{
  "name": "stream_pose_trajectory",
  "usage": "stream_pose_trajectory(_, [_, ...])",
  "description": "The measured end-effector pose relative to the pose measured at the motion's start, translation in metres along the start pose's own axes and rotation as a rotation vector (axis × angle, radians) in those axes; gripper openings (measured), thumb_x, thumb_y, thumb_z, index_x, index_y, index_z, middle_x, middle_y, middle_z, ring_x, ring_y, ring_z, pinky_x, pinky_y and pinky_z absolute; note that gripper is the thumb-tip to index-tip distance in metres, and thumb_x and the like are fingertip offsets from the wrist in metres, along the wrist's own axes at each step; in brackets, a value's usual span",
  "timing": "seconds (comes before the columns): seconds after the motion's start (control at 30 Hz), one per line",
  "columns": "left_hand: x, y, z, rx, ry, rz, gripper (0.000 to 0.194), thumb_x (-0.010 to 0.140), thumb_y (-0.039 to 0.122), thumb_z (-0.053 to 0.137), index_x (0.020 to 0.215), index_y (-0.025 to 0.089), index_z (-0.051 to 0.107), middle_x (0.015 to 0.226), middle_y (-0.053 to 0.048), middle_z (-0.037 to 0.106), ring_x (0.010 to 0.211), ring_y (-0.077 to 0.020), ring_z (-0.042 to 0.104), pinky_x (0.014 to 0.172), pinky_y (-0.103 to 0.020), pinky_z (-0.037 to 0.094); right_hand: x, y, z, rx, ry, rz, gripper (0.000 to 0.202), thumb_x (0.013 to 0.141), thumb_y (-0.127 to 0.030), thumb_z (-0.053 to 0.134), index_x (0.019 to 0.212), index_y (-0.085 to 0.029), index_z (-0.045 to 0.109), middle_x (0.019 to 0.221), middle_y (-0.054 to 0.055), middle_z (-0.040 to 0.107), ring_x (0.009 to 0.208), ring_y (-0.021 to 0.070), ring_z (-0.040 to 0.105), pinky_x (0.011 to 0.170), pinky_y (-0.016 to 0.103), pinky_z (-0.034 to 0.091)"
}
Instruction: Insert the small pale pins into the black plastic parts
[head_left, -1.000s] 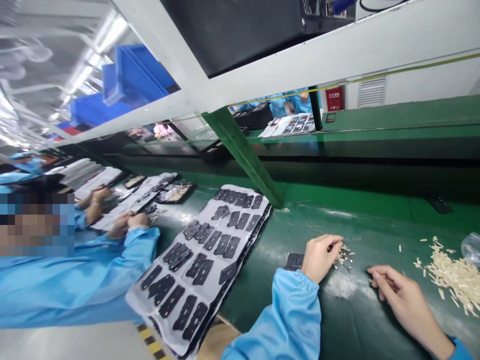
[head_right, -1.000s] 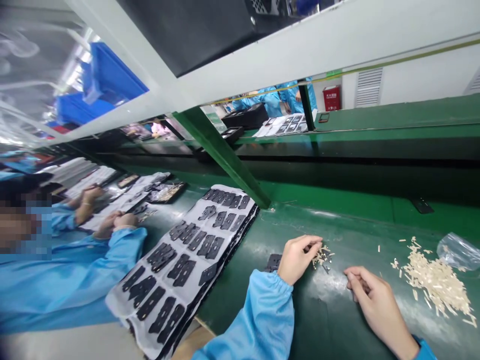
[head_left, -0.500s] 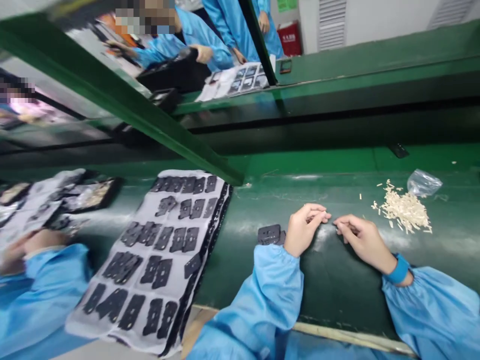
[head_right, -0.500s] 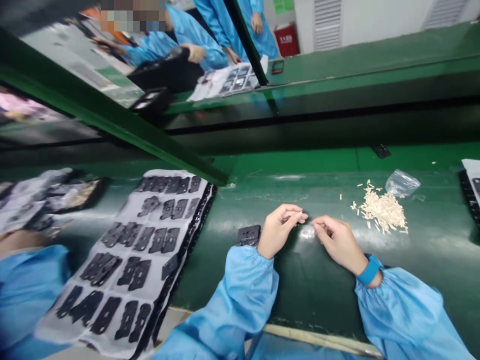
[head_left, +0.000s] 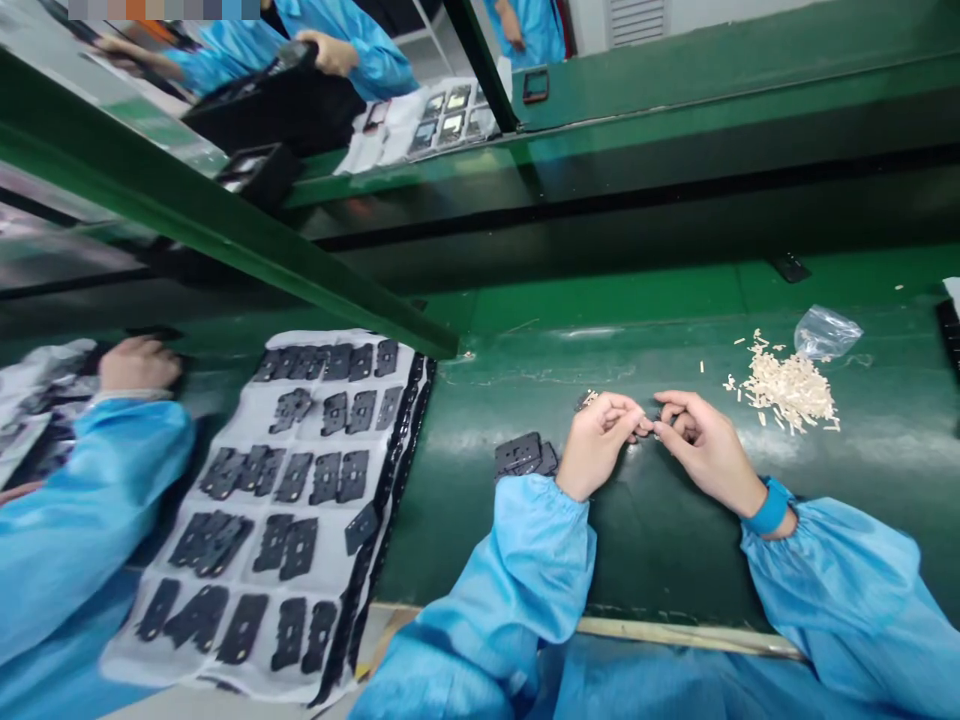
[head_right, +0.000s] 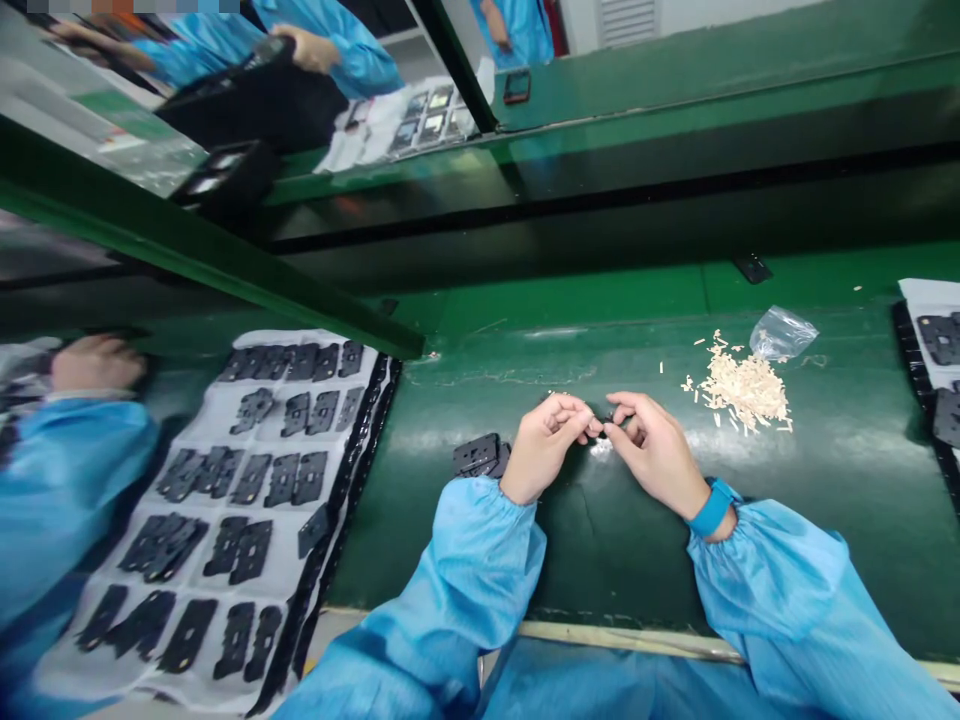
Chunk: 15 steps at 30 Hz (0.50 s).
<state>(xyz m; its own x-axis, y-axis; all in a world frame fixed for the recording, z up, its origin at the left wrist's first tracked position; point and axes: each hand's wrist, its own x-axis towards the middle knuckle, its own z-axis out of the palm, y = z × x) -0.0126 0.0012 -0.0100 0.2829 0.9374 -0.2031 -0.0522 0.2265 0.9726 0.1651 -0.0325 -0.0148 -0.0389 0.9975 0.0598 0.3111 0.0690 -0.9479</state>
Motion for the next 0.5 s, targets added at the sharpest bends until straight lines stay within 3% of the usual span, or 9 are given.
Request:
stream_pose_trajectory(0.1, [-0.001, 0.000, 0.001, 0.017, -0.031, -0.017, 0.034, 0.088, 0.044, 0.072, 0.092, 0.012, 0.061, 0.079, -0.007, 0.071, 0.072, -0.0122, 0.066, 0.066, -0.023, 0.050, 0.000, -0.003, -0.001, -0.071, 0.013, -0.072, 0.019, 0.099, -0.030, 0.060, 0.105, -0.016, 0.071, 0.086, 0.004, 0.062, 0.061, 0.0099, 0.052, 0.057, 0.026, 0.042])
stream_pose_trajectory(0.2, [0.001, 0.003, -0.003, 0.053, 0.037, -0.004, 0.032, 0.090, 0.043, 0.069, 0.093, 0.012, 0.062, 0.080, -0.007, 0.070, 0.073, -0.0116, 0.066, 0.066, -0.021, 0.050, 0.001, -0.003, -0.001, -0.096, 0.038, -0.055, 0.024, 0.100, -0.036, 0.061, 0.089, -0.016, 0.068, 0.075, 0.003, 0.059, 0.059, 0.0111, 0.050, 0.058, 0.027, 0.042])
stream_pose_trajectory(0.33, [0.004, 0.008, -0.013, 0.085, 0.246, 0.100, 0.030, 0.090, 0.041, 0.070, 0.091, 0.012, 0.064, 0.079, -0.004, 0.065, 0.069, -0.0089, 0.059, 0.063, -0.020, 0.047, 0.009, -0.001, 0.008, -0.156, 0.041, -0.079, 0.023, 0.101, -0.033, 0.058, 0.100, -0.016, 0.075, 0.078, 0.004, 0.067, 0.062, 0.0134, 0.056, 0.062, 0.029, 0.044])
stream_pose_trajectory(0.43, [0.005, 0.010, -0.016, 0.021, 0.280, 0.103, 0.034, 0.088, 0.045, 0.073, 0.091, 0.012, 0.064, 0.076, -0.003, 0.064, 0.065, -0.0085, 0.057, 0.063, -0.021, 0.049, 0.018, -0.002, 0.019, -0.170, 0.006, -0.183, 0.028, 0.103, -0.028, 0.053, 0.112, -0.019, 0.078, 0.103, 0.007, 0.076, 0.089, 0.0180, 0.070, 0.079, 0.029, 0.052])
stream_pose_trajectory(0.5, [0.005, 0.010, -0.014, -0.039, 0.275, 0.074, 0.039, 0.085, 0.047, 0.077, 0.091, 0.011, 0.064, 0.078, -0.005, 0.067, 0.066, -0.0094, 0.060, 0.063, -0.022, 0.050, 0.022, -0.003, 0.024, -0.147, 0.015, -0.170, 0.027, 0.103, -0.030, 0.054, 0.110, -0.019, 0.078, 0.104, 0.006, 0.077, 0.090, 0.0189, 0.072, 0.080, 0.029, 0.053])
